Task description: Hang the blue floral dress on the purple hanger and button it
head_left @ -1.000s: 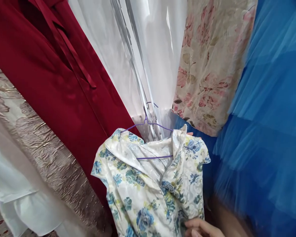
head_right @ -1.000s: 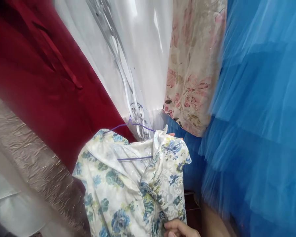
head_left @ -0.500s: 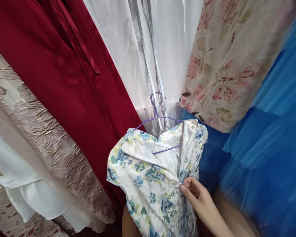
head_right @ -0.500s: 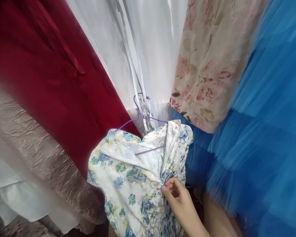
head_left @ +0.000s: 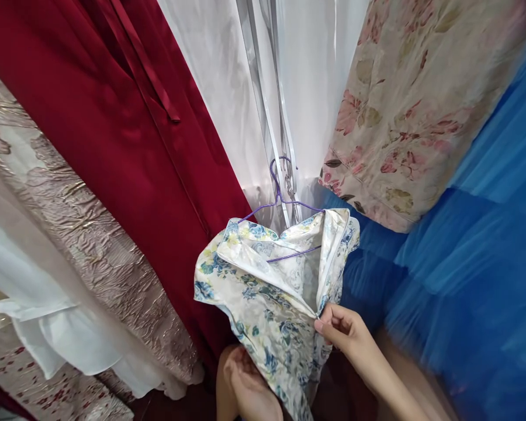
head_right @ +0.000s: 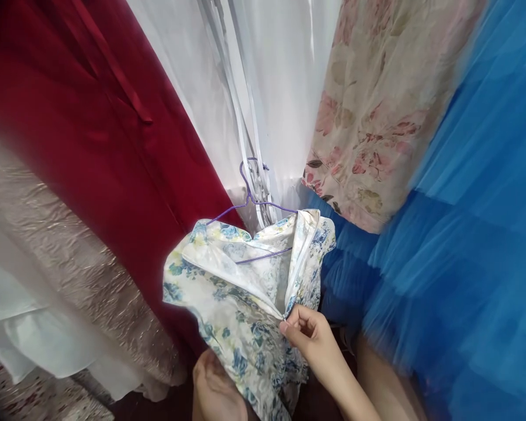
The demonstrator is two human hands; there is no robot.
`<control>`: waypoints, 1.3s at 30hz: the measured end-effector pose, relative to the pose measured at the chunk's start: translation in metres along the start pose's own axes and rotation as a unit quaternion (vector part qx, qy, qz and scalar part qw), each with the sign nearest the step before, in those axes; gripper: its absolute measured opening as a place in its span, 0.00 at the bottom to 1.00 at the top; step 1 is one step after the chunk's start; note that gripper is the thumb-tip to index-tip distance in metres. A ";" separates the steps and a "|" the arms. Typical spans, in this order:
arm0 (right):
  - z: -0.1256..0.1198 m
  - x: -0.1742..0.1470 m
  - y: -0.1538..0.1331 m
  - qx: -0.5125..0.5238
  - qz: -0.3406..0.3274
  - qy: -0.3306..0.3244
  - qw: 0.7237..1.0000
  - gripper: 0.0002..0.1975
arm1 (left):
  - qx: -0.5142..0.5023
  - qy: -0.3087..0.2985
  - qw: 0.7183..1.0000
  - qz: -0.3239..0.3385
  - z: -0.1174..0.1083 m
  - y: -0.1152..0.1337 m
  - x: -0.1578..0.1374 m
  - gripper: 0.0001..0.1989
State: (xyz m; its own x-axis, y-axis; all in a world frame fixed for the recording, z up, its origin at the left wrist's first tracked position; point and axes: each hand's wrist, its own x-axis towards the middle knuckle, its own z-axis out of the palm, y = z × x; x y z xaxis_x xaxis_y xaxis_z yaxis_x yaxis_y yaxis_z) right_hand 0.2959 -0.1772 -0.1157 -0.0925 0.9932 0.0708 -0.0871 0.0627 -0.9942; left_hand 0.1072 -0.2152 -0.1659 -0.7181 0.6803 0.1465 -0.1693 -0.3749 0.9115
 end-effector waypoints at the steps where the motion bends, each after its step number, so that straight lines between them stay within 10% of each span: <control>1: 0.000 -0.003 -0.001 0.032 0.018 -0.007 0.999 0.20 | 0.008 0.036 0.998 0.046 0.010 -0.007 0.002 0.12; 4: 0.005 -0.010 -0.003 0.122 0.074 -0.029 0.989 0.20 | 0.072 -0.002 0.983 0.171 0.030 -0.017 -0.005 0.07; 8: 0.020 -0.017 -0.005 0.183 0.101 -0.048 0.977 0.20 | 0.173 -0.307 0.926 0.134 0.040 -0.015 -0.025 0.13; 14: 0.033 -0.014 -0.006 0.165 0.083 -0.040 0.982 0.20 | 0.177 -0.274 0.929 0.173 0.053 -0.014 -0.033 0.08; 18: 0.029 0.005 -0.024 0.200 0.078 -0.002 0.977 0.17 | 0.205 -0.353 0.891 0.201 0.057 -0.005 -0.027 0.09; 30: 0.023 0.094 -0.124 0.237 -0.005 0.014 0.971 0.14 | 0.481 -0.566 0.625 0.239 0.073 0.038 -0.019 0.20; 33: 0.024 0.101 -0.131 0.238 -0.020 0.016 0.971 0.13 | 0.456 -0.572 0.629 0.265 0.069 0.029 -0.018 0.23; 39: 0.022 0.089 -0.135 0.163 -0.083 0.017 0.983 0.15 | 0.295 -0.567 0.747 0.179 0.081 0.045 0.017 0.12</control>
State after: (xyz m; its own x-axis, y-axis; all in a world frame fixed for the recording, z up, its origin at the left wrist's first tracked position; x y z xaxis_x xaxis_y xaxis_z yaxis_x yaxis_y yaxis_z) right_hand 0.2771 -0.0994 0.0263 -0.0178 0.9750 0.2215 -0.4123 0.1946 -0.8900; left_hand 0.1421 -0.1696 -0.0910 0.4459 0.8245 0.3484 0.4647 -0.5459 0.6972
